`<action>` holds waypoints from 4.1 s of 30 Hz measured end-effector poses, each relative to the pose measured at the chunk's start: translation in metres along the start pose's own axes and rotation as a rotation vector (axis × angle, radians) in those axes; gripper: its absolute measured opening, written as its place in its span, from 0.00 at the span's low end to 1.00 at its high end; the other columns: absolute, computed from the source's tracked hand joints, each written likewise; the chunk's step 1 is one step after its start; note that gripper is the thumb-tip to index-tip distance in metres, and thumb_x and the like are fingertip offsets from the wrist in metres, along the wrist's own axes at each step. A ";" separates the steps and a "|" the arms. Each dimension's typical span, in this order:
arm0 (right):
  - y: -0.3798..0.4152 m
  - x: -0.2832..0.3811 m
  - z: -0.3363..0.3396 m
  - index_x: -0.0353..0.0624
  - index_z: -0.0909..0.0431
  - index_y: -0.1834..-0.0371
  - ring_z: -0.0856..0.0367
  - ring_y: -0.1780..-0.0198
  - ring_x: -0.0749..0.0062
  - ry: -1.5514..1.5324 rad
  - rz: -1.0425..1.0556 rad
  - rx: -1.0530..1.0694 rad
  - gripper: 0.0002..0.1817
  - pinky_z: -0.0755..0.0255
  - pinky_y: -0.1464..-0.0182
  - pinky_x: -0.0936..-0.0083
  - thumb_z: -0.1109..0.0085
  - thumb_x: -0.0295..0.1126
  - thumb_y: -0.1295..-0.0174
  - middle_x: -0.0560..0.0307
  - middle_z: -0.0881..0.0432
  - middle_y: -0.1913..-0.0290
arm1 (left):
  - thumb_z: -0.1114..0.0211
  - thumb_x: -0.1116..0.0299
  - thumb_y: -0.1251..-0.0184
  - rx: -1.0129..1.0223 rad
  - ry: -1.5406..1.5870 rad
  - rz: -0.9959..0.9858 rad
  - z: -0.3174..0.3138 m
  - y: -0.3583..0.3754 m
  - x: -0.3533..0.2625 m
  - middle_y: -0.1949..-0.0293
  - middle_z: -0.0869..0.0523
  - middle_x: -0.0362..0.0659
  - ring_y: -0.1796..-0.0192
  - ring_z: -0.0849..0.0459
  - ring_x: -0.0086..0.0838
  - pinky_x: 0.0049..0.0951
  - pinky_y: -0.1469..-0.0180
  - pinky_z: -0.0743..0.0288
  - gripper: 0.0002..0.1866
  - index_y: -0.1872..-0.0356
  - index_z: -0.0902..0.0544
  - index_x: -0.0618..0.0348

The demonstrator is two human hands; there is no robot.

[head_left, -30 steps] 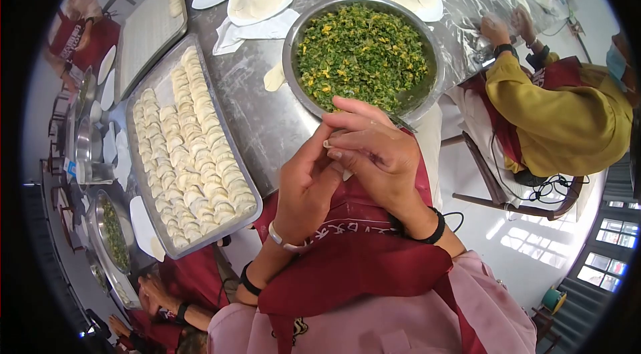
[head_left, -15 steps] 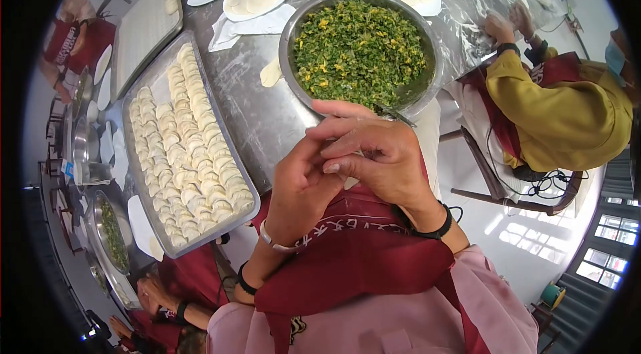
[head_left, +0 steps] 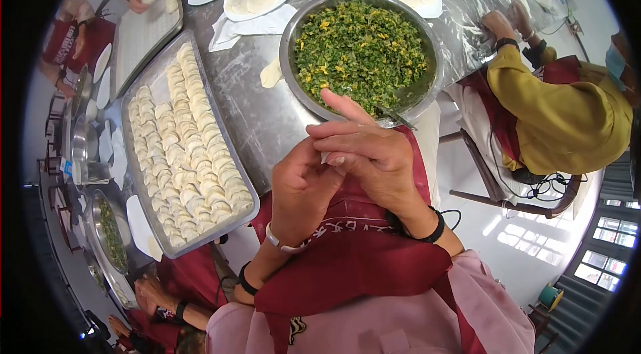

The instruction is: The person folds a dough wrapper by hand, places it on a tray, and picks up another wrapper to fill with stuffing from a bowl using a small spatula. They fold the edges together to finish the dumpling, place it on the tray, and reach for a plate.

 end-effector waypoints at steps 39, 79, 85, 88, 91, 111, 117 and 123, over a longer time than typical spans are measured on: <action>0.019 0.024 0.069 0.35 0.22 0.42 0.26 0.33 0.51 0.310 -0.150 -0.384 0.18 0.33 0.32 0.64 0.43 0.27 0.34 0.43 0.22 0.38 | 0.50 0.63 0.21 -0.099 0.716 0.194 0.022 -0.007 0.038 0.40 0.22 0.56 0.36 0.23 0.44 0.44 0.33 0.27 0.21 0.38 0.29 0.71; 0.040 -0.194 0.206 0.44 0.37 0.28 0.48 0.22 0.50 1.371 -0.483 -0.349 0.33 0.56 0.23 0.52 0.50 0.45 0.36 0.47 0.41 0.24 | 0.50 0.70 0.25 -0.280 0.448 0.196 0.107 -0.001 0.108 0.48 0.19 0.59 0.43 0.19 0.49 0.47 0.39 0.22 0.15 0.48 0.26 0.72; 0.033 -0.208 0.216 0.40 0.40 0.27 0.49 0.22 0.49 1.406 -0.449 -0.261 0.33 0.56 0.23 0.51 0.54 0.44 0.34 0.44 0.42 0.24 | 0.49 0.70 0.25 -0.310 0.485 0.187 0.110 -0.001 0.110 0.49 0.19 0.61 0.45 0.18 0.53 0.49 0.40 0.21 0.16 0.47 0.27 0.76; 0.024 -0.225 0.235 0.37 0.41 0.28 0.49 0.22 0.49 1.423 -0.549 -0.238 0.32 0.56 0.23 0.51 0.57 0.43 0.32 0.43 0.43 0.24 | 0.49 0.69 0.24 -0.298 0.477 0.166 0.108 0.000 0.107 0.49 0.19 0.61 0.45 0.18 0.53 0.49 0.39 0.22 0.17 0.46 0.27 0.76; 0.017 -0.231 0.250 0.34 0.39 0.30 0.48 0.23 0.48 1.370 -0.610 -0.318 0.31 0.55 0.24 0.51 0.57 0.44 0.30 0.41 0.42 0.25 | 0.49 0.68 0.24 -0.295 0.452 0.168 0.109 0.000 0.109 0.49 0.20 0.61 0.44 0.19 0.53 0.50 0.39 0.23 0.17 0.46 0.27 0.75; -0.014 -0.202 0.255 0.27 0.35 0.34 0.47 0.24 0.41 1.195 -0.523 -0.312 0.33 0.55 0.25 0.48 0.39 0.35 0.38 0.35 0.39 0.27 | 0.41 0.64 0.28 -0.648 0.381 0.333 0.124 -0.006 0.114 0.59 0.15 0.53 0.56 0.13 0.47 0.49 0.52 0.14 0.15 0.55 0.21 0.71; -0.023 -0.205 0.252 0.27 0.37 0.33 0.47 0.24 0.40 1.167 -0.561 -0.203 0.33 0.56 0.24 0.48 0.40 0.33 0.38 0.36 0.39 0.27 | 0.39 0.64 0.29 -0.775 0.291 0.377 0.126 -0.001 0.113 0.60 0.13 0.53 0.58 0.12 0.43 0.45 0.54 0.12 0.15 0.57 0.18 0.70; -0.026 -0.214 0.249 0.31 0.39 0.31 0.48 0.23 0.44 1.211 -0.555 -0.146 0.35 0.56 0.24 0.49 0.37 0.31 0.40 0.40 0.41 0.25 | 0.43 0.66 0.26 -0.783 0.266 0.372 0.120 -0.004 0.106 0.59 0.13 0.55 0.55 0.12 0.43 0.45 0.51 0.13 0.16 0.55 0.19 0.74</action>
Point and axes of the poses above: each hand's wrist, its own y-axis away from the middle knuckle, its own z-axis out of the back of the hand, x = y × z, the point moved 10 cm from there along -y, towards the middle knuckle
